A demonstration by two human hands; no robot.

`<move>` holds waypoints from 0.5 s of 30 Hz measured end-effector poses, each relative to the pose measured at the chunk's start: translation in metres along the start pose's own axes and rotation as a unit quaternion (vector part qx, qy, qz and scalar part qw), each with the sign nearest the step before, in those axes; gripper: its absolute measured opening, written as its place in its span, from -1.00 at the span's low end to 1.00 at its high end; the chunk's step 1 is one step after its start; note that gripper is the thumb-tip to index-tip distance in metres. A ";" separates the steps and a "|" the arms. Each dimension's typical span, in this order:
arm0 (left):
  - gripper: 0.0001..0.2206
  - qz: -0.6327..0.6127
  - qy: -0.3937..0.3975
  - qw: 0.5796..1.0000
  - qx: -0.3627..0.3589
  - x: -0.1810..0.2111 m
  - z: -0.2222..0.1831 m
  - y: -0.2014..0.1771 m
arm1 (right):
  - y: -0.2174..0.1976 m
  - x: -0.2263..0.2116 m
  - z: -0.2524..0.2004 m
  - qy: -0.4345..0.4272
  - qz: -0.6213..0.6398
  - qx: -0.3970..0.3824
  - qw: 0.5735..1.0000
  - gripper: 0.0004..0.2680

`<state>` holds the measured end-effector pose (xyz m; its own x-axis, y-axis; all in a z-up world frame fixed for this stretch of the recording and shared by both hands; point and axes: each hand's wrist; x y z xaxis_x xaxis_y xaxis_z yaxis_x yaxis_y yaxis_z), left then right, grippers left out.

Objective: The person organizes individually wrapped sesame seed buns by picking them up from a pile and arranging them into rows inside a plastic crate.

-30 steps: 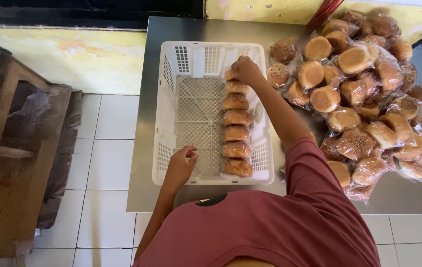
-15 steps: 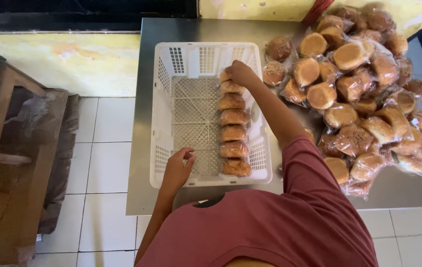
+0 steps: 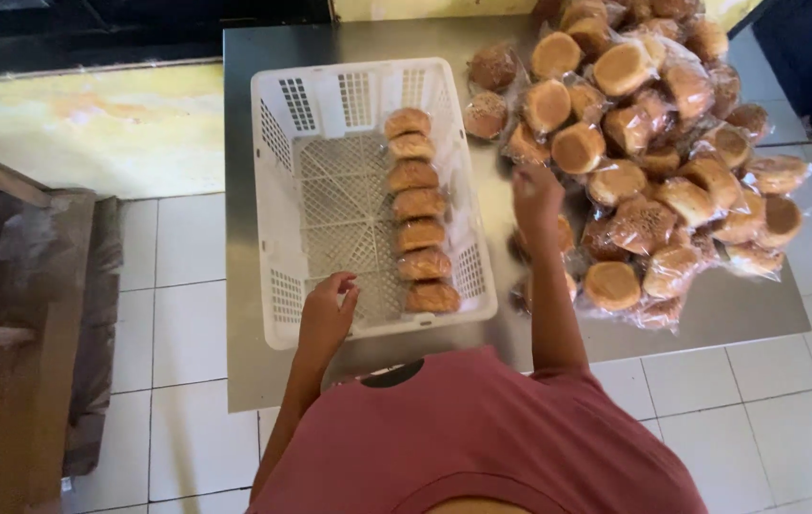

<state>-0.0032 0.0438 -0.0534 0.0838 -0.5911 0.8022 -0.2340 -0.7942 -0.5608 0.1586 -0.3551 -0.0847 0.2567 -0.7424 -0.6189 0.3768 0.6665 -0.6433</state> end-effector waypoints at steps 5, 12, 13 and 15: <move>-0.72 0.003 0.117 0.993 0.011 -0.004 -0.004 0.031 | -0.028 0.067 -0.070 0.037 -0.095 0.002 0.995 -0.88; -0.75 0.053 0.193 0.979 -0.037 0.011 -0.014 0.052 | -0.025 0.100 -0.120 0.172 -0.129 -0.084 0.973 -0.60; -0.75 0.053 0.193 0.979 -0.036 0.012 -0.016 0.053 | -0.021 0.103 -0.121 0.171 -0.130 -0.084 0.973 -0.60; -0.74 0.031 0.198 0.979 -0.017 0.017 -0.015 0.054 | -0.015 0.109 -0.116 0.194 -0.143 -0.140 0.960 -0.55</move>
<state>-0.0287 -0.0074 -0.0671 -0.3132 -0.5320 0.7867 -0.2602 -0.7486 -0.6098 0.0781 -0.4382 -0.1947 -0.1928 -0.8531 -0.4847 0.1139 0.4712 -0.8746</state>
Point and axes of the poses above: each hand's wrist, its own z-axis towards the middle knuckle, its own y-axis out of the palm, x = y × z, and after that the axes turned 11 degrees about -x, right-handed
